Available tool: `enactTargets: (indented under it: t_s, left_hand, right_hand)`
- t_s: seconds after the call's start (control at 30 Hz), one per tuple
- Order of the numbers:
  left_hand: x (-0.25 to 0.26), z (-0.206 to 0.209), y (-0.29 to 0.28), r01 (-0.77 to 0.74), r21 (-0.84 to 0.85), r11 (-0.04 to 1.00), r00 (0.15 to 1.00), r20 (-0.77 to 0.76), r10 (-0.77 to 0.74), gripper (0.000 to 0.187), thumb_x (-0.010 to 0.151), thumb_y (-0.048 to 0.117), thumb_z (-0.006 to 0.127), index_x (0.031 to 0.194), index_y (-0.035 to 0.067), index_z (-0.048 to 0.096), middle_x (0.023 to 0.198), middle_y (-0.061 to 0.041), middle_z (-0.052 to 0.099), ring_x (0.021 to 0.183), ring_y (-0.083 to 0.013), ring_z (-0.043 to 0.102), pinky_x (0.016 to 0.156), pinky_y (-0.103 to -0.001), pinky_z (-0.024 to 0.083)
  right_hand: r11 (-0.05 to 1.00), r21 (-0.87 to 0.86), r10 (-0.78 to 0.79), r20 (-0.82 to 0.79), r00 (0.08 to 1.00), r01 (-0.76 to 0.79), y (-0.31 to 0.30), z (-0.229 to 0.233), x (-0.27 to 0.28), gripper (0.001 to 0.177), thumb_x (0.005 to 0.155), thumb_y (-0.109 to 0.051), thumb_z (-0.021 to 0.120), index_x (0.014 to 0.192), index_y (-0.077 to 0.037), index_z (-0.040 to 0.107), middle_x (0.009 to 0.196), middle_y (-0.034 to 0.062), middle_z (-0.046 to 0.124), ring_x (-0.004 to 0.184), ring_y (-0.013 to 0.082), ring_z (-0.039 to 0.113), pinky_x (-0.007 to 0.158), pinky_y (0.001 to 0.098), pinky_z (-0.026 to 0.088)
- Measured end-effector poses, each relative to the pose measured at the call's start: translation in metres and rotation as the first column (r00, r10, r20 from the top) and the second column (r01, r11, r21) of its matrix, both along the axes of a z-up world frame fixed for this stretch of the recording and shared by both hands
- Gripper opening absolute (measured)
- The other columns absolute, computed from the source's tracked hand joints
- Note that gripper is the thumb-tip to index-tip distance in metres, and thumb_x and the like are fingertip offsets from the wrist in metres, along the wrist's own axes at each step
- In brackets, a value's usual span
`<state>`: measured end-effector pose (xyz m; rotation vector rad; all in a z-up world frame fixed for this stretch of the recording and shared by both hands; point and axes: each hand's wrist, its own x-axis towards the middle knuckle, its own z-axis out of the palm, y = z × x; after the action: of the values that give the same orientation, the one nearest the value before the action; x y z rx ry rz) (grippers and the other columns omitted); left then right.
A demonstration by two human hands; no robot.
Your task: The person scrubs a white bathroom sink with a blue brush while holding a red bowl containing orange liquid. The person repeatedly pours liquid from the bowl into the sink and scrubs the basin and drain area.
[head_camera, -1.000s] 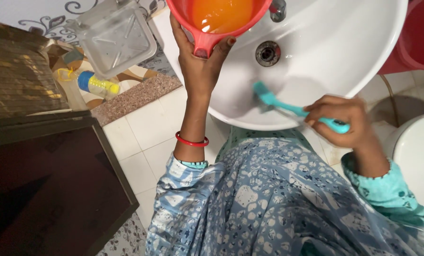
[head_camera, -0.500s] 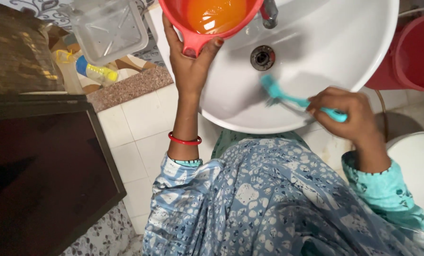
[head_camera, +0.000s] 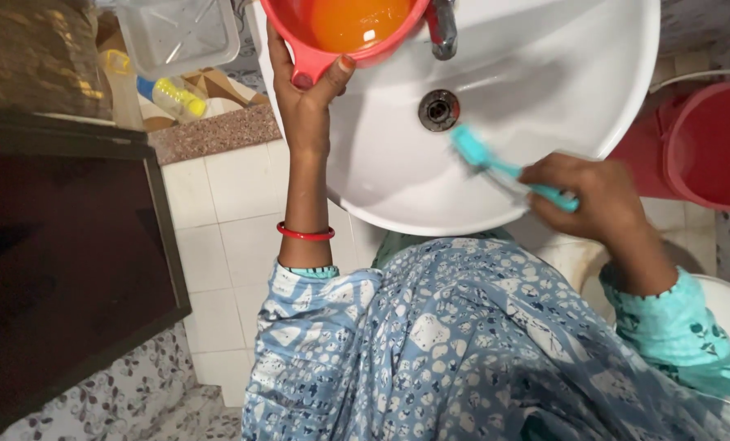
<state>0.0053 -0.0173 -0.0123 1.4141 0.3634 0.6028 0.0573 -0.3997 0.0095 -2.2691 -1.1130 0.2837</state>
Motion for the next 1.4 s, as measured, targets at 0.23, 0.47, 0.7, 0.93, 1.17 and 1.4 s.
enactTargets:
  t_s: [0.23, 0.47, 0.7, 0.93, 1.17, 1.4]
  left_hand:
    - [0.000, 0.000, -0.005, -0.010, -0.047, 0.999, 0.999, 0.032, 0.012, 0.109, 0.083, 0.018, 0.089, 0.165, 0.007, 0.018, 0.116, -0.010, 0.070, 0.089, -0.0146, 0.068, 0.069, -0.026, 0.055]
    - [0.002, -0.003, -0.005, -0.019, -0.047, 0.999, 0.998, 0.056, 0.021, 0.110, 0.083, 0.019, 0.089, 0.164, 0.006, 0.016, 0.132, -0.016, 0.065, 0.104, -0.0204, 0.071, 0.080, -0.029, 0.060]
    - [0.000, 0.005, -0.012, 0.036, -0.001, 0.999, 0.995, 0.097, -0.036, 0.111, 0.088, 0.018, 0.087, 0.167, 0.006, 0.011, 0.154, -0.021, 0.050, 0.138, -0.0295, 0.061, 0.116, -0.038, 0.054]
    - [-0.001, 0.015, -0.013, 0.020, -0.068, 0.997, 0.998, 0.059, -0.016, 0.117, 0.084, 0.021, 0.088, 0.166, 0.006, 0.006, 0.154, -0.020, 0.047, 0.133, -0.0287, 0.061, 0.110, -0.038, 0.056]
    - [-0.004, 0.013, -0.013, 0.030, -0.023, 0.999, 0.999, 0.026, -0.029, 0.123, 0.085, 0.027, 0.089, 0.168, 0.006, 0.001, 0.157, -0.020, 0.047, 0.133, -0.0273, 0.062, 0.109, -0.035, 0.055]
    - [-0.005, 0.012, -0.011, 0.020, 0.124, 0.992, 1.000, 0.005, -0.021, 0.120, 0.090, 0.035, 0.088, 0.169, 0.007, 0.003, 0.157, -0.019, 0.051, 0.133, -0.0277, 0.066, 0.111, -0.035, 0.056]
  right_hand:
    - [0.993, 0.096, -0.100, 0.429, 0.898, 0.064, 0.025, -0.026, 0.018, 0.021, 0.086, -0.013, 0.074, 0.107, -0.008, 0.077, 0.111, 0.0116, 0.074, 0.098, 0.0304, 0.071, 0.085, 0.0412, 0.059]
    - [0.973, 0.073, 0.203, 0.169, 0.965, -0.217, 0.066, -0.038, -0.020, 0.026, 0.080, -0.017, 0.072, 0.103, -0.004, 0.077, 0.101, 0.0115, 0.075, 0.074, 0.0272, 0.072, 0.065, 0.0374, 0.059]
    - [0.990, -0.139, 0.016, 0.371, 0.929, 0.038, 0.037, -0.016, 0.008, 0.013, 0.093, -0.012, 0.071, 0.103, -0.008, 0.077, 0.102, 0.0094, 0.076, 0.068, 0.0209, 0.071, 0.059, 0.0329, 0.057]
    - [0.994, 0.050, -0.111, 0.246, 0.963, 0.101, 0.121, -0.036, -0.018, 0.012, 0.090, -0.015, 0.073, 0.100, -0.010, 0.076, 0.107, 0.0130, 0.070, 0.074, 0.0309, 0.071, 0.067, 0.0411, 0.059]
    - [0.921, 0.348, 0.256, -0.198, 0.946, -0.176, 0.119, -0.032, -0.034, 0.018, 0.088, -0.020, 0.070, 0.103, -0.012, 0.076, 0.121, 0.0102, 0.070, 0.086, 0.0265, 0.076, 0.074, 0.0343, 0.061]
    - [0.989, -0.086, -0.126, -0.060, 0.990, 0.120, 0.071, -0.027, -0.009, 0.016, 0.083, -0.019, 0.070, 0.095, -0.015, 0.080, 0.113, 0.0052, 0.076, 0.076, 0.0252, 0.074, 0.065, 0.0362, 0.057]
